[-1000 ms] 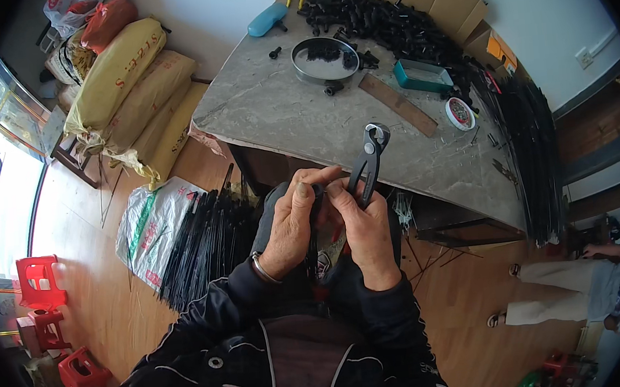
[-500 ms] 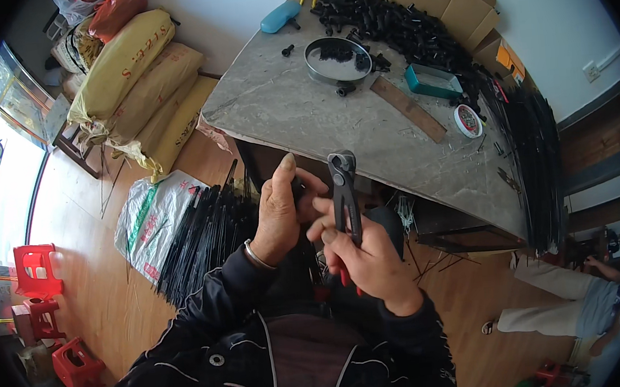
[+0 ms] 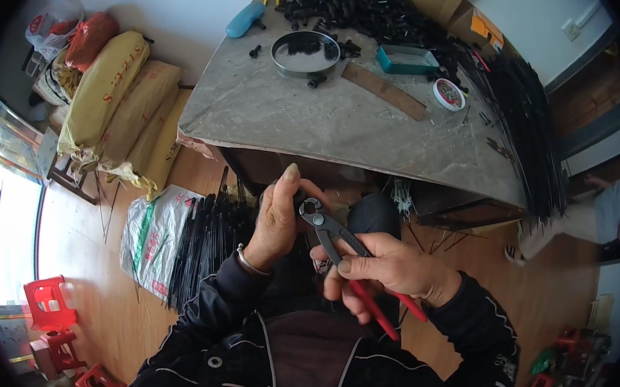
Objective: The person is assembling, aligning, and bundling multiple black cables or rods using tape and a wire cutter on a workbench.
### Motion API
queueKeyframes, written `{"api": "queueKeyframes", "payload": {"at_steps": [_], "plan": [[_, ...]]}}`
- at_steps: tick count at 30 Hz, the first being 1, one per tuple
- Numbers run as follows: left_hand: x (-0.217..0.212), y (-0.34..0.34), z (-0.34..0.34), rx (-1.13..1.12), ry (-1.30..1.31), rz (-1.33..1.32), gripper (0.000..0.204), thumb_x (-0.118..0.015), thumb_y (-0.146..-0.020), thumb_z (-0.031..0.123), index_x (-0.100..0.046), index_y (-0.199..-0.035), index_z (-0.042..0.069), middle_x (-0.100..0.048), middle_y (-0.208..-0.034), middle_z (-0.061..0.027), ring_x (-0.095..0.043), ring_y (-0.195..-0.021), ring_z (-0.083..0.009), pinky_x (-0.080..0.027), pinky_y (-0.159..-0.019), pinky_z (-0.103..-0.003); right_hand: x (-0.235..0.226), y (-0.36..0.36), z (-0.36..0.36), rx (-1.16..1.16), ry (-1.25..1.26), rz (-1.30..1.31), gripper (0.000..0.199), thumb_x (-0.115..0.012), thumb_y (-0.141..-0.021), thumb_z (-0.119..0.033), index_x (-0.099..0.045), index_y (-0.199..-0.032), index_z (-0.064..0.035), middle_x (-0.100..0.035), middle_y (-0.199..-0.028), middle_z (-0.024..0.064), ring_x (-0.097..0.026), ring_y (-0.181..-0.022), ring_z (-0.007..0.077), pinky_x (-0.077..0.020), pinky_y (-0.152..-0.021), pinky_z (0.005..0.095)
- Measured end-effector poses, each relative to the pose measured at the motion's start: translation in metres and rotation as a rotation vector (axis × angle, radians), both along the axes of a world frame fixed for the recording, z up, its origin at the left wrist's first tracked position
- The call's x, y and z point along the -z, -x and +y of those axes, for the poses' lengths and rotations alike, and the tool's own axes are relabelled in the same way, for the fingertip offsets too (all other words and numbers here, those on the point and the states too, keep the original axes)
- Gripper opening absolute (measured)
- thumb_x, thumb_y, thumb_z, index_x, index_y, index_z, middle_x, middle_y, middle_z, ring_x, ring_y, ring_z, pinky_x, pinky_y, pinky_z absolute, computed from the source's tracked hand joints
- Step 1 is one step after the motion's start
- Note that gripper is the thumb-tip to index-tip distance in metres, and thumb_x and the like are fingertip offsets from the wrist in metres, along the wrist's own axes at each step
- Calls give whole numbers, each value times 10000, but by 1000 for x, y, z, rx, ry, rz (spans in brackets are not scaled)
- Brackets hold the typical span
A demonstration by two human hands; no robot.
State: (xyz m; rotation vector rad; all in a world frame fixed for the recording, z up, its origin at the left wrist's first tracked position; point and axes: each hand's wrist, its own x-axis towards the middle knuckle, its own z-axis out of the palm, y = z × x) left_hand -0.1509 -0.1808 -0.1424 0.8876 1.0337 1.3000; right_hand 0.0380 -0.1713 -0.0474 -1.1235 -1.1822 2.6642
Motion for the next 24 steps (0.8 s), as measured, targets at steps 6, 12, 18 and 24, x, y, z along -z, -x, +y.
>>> {"api": "queueKeyframes", "payload": {"at_steps": [6,12,18,24], "plan": [[-6,-10,-9,-43,8,104,681,-296,-981,556,-639,-739,19,-546,-633,-12,-486,-538,-81,-395,-498,-222,-2,1,0,-295,-572,-419,198,-454,-995,-148,-479,-1105,14,-526,-715,9,-516,-544,114,-478,-530,282],[-3,-12,-2,33,58,68,650,-322,-978,545,-625,-736,23,-507,-583,-1,-457,-497,-80,-357,-472,-225,3,-8,5,-328,-767,-428,207,-476,-982,-137,-495,-1099,32,-636,-804,65,-607,-625,107,-500,-606,273],[-3,-12,3,57,139,36,618,-356,-970,551,-594,-739,29,-480,-563,2,-442,-494,-81,-345,-468,-225,-20,-9,19,-333,-487,-503,260,-450,-956,-67,-475,-1206,2,-554,-734,29,-545,-566,93,-476,-522,260],[-7,-21,1,73,118,66,618,-349,-975,548,-597,-748,29,-508,-612,-5,-445,-486,-89,-375,-474,-222,-21,-16,24,-302,-296,-453,206,-462,-951,-77,-484,-1148,-18,-478,-705,-10,-422,-524,72,-424,-487,244]]}}
